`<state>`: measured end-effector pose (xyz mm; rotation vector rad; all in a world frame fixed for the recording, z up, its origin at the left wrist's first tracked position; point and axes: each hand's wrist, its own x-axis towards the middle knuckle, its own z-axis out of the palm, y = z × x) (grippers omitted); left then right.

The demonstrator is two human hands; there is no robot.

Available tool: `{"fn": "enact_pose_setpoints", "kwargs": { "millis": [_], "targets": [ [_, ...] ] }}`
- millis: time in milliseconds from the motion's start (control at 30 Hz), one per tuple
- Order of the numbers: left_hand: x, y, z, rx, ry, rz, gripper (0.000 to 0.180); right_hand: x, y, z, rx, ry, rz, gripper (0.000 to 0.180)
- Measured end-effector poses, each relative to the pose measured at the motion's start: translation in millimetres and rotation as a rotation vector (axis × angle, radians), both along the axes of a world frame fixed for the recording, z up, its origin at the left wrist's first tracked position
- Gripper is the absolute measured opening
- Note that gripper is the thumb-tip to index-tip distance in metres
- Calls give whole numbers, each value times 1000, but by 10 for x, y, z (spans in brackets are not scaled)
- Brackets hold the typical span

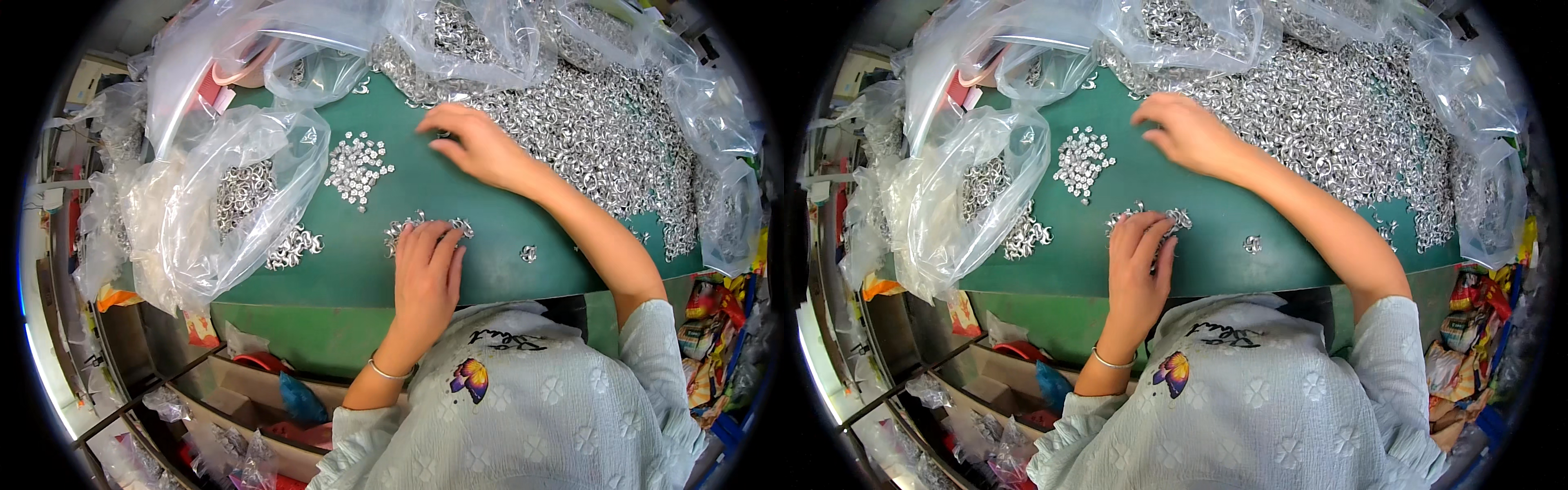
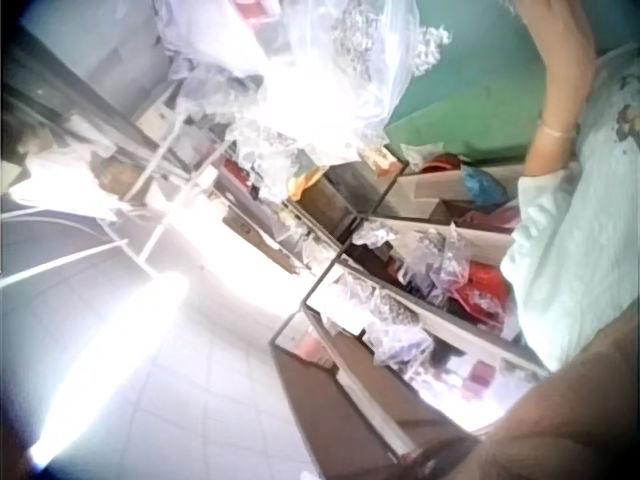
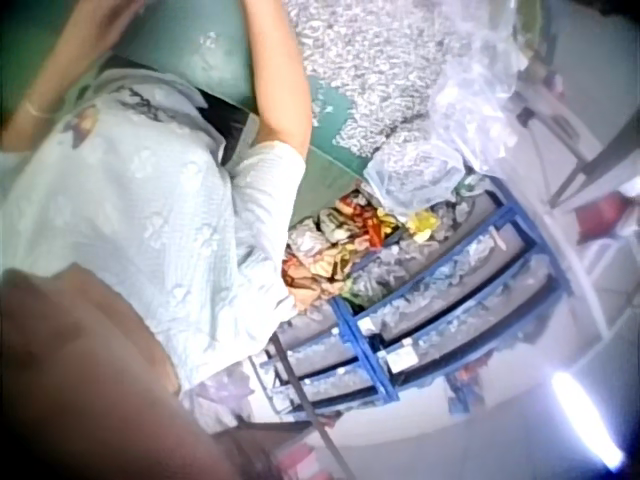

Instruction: The person sorts through a large pile of small silver-colored metal parts on a green workbench by hand, picking up individual pieces and arranging them into smaller groups.

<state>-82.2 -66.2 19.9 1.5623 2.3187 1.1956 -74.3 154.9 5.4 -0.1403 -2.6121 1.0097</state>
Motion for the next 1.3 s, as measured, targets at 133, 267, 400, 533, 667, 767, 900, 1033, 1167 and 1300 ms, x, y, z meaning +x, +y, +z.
{"fn": "enact_pose_setpoints", "kwargs": {
  "millis": [133, 267, 400, 533, 667, 767, 900, 1033, 1167, 1300],
  "targets": [
    [115, 178, -63, -16, 34, -113, 27, 385, 5, -15, 516, -51, -84, 40],
    [116, 223, -206, -113, 110, -156, 24, 706, -168, 66, 482, -212, 38, 43],
    [42, 154, -239, -118, 105, -108, 19, 974, -136, 164, 253, -222, 106, 37],
    [38, 142, -205, -120, 80, -73, 20, 800, -14, 205, 180, -113, -33, 41],
    [31, 145, -200, -111, 81, -50, 22, 549, -98, -6, 397, -134, -39, 52],
    [12, 119, -223, -118, 99, -13, 22, 708, -255, 55, 359, -247, 84, 52],
    [16, 94, -189, -105, 82, 18, 23, 1029, -201, 199, 284, -235, 69, 49],
    [-143, 169, -97, -94, 156, 27, 25, 1211, -225, 192, 346, -243, 16, 43],
    [-305, 340, -67, -138, 197, 78, 32, 1281, -157, 138, 426, -140, -93, 29],
    [-215, 376, -44, -188, 201, 44, 26, 1030, -176, 138, 338, 24, -193, 24]
  ]
}}
